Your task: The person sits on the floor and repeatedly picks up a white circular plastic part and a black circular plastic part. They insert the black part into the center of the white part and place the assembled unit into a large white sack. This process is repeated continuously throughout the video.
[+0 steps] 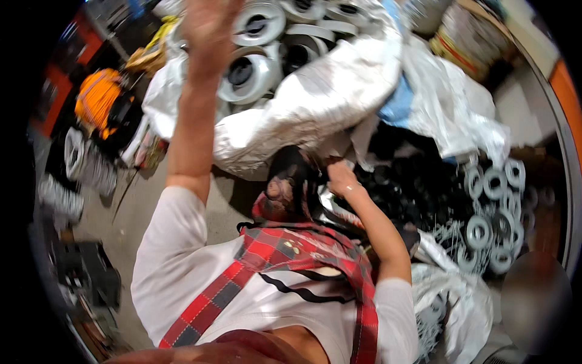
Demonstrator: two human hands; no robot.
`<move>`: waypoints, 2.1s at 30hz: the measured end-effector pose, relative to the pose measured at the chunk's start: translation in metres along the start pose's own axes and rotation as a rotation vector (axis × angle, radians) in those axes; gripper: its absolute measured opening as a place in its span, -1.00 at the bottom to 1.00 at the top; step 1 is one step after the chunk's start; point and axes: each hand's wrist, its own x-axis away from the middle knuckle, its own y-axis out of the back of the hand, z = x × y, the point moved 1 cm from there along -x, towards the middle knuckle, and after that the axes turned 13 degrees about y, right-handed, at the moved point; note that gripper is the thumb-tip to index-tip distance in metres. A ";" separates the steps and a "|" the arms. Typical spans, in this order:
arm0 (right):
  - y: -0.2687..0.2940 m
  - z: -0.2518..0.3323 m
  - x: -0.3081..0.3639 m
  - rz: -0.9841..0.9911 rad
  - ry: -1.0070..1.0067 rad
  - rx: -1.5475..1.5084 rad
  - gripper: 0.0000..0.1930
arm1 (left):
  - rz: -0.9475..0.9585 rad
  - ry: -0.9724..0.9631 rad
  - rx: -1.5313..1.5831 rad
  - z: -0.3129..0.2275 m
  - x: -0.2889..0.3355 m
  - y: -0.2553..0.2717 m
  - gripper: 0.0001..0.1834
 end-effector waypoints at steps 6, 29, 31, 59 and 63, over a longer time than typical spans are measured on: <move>-0.086 0.001 -0.021 -0.324 0.273 0.420 -0.67 | 0.360 0.339 0.538 -0.010 0.114 -0.008 -0.59; -0.138 -0.325 0.503 -0.121 -1.249 0.232 -0.73 | 1.128 1.029 0.333 -0.022 0.308 -0.112 -0.75; -0.136 -0.331 0.516 0.113 -1.394 -0.061 -0.69 | 1.144 1.116 0.325 -0.023 0.316 -0.124 -0.71; 0.057 -0.019 0.148 -0.744 -0.155 -0.390 -0.68 | 0.871 1.707 1.047 -0.052 0.339 -0.128 -0.61; 0.068 0.008 0.141 -0.552 -0.127 -0.359 -0.23 | 1.071 1.498 0.615 -0.038 0.330 -0.107 -0.59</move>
